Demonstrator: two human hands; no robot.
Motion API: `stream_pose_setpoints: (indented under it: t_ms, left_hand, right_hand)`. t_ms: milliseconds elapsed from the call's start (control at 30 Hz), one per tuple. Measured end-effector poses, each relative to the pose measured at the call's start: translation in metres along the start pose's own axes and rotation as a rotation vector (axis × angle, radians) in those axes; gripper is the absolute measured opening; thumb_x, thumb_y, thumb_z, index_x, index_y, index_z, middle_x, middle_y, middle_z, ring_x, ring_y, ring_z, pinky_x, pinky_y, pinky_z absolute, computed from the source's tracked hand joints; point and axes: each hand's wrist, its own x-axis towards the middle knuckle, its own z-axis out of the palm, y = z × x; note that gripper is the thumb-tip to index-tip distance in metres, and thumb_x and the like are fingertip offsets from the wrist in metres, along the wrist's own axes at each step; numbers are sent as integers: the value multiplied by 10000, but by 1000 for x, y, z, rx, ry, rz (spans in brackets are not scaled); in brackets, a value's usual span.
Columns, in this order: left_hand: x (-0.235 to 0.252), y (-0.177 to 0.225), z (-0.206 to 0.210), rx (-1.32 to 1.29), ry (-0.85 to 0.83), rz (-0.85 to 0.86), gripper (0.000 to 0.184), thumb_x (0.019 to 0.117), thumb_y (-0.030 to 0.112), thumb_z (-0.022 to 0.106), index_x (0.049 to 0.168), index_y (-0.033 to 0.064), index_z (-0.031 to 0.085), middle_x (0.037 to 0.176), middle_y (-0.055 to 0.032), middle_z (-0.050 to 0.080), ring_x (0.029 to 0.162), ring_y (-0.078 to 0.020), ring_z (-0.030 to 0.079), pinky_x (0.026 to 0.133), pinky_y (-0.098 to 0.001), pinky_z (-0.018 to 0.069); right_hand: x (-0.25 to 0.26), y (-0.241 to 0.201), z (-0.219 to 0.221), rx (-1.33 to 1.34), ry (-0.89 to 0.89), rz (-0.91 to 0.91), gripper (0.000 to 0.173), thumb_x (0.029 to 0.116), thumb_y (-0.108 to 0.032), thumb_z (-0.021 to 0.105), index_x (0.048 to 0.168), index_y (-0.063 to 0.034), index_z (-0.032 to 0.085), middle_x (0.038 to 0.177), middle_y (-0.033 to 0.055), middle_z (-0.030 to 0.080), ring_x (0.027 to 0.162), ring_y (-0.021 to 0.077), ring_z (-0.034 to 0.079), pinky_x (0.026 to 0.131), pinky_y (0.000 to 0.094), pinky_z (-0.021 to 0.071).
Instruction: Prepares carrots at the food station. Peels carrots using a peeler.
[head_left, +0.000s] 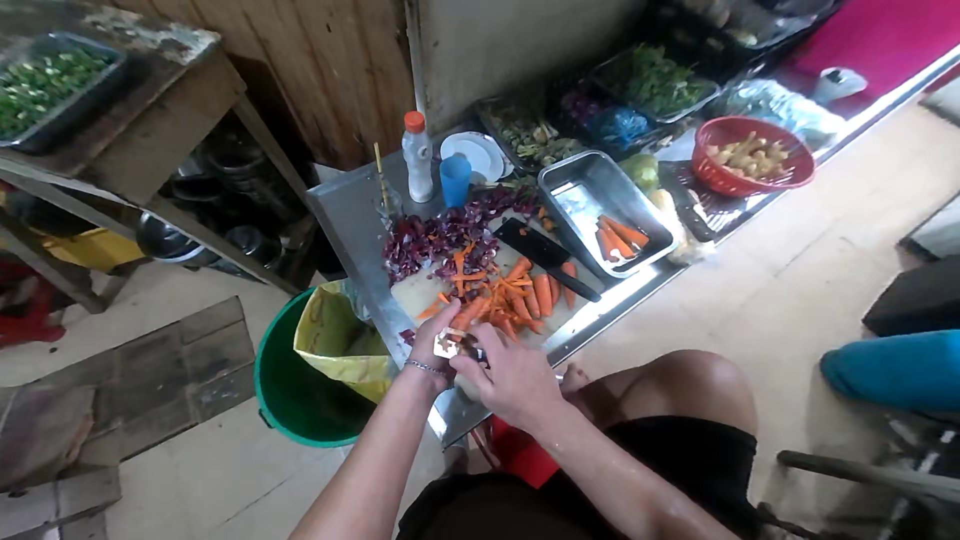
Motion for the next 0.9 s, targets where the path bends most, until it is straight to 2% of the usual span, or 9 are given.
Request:
stream_pose_setpoints:
  t_ms: [67,133,200,267,367,500,600,700,900]
  left_hand:
    - [-2,0,-1,12,-1,-6,393,1034,497,489,1068,148,665,778,-24,643,594,-102,593,511,-268,500]
    - [-6,0,3,42,-1,-31,363,1051,464,445,974,156,620,671,4,540,455,-65,433,404,-206,357]
    - [-5,2,5,61,-20,-34,387,1075,462,414,950,147,601,646,9,493,423,-62,371,379,-192,313]
    - [-5,-2,2,113,38,10,407,1055,505,449,1007,149,640,652,2,534,441,-70,423,395,-215,360]
    - [-1,-8,-3,139,0,105,420,1016,532,500,1137,172,680,860,-18,673,685,-110,633,578,-302,538]
    - [1,-14,-2,115,9,88,378,1054,484,448,1136,194,677,746,-9,623,524,-76,531,445,-227,433]
    - [6,-10,-2,114,9,71,371,1080,441,408,1132,185,671,722,-11,600,480,-70,473,415,-211,384]
    - [4,-9,1,152,-35,44,391,1107,426,319,1088,153,597,660,-8,507,449,-79,418,405,-209,360]
    - [7,-8,1,42,-114,-17,491,1067,582,378,1066,137,585,660,-7,499,442,-84,429,398,-217,397]
  right_hand:
    - [5,8,0,11,-17,6,603,1021,-650,421,1230,-131,646,906,95,704,649,291,696,525,500,567]
    - [13,25,0,50,-91,119,558,1045,-590,426,1271,-119,623,915,127,716,753,342,717,626,564,578]
    - [18,38,-1,80,-90,175,580,1047,-608,400,1282,-122,611,849,114,704,750,331,709,645,565,572]
    - [8,29,-4,127,-104,132,606,1041,-629,379,1255,-116,620,802,93,691,713,303,705,615,546,575]
    - [1,13,-9,167,-138,55,590,1029,-647,399,1212,-140,640,795,62,682,701,261,700,598,508,574]
    - [8,25,0,156,-111,17,569,1031,-629,399,1188,-144,650,803,63,687,697,264,700,581,509,568]
    - [20,38,5,150,-128,23,555,1038,-615,411,1208,-142,646,838,82,700,730,286,708,611,538,574]
    - [37,66,9,139,-141,142,564,1045,-604,412,1262,-133,634,901,130,718,823,352,722,692,605,575]
    - [57,94,11,307,-263,584,669,1070,-618,301,1402,-93,552,1134,244,690,1084,438,669,907,683,501]
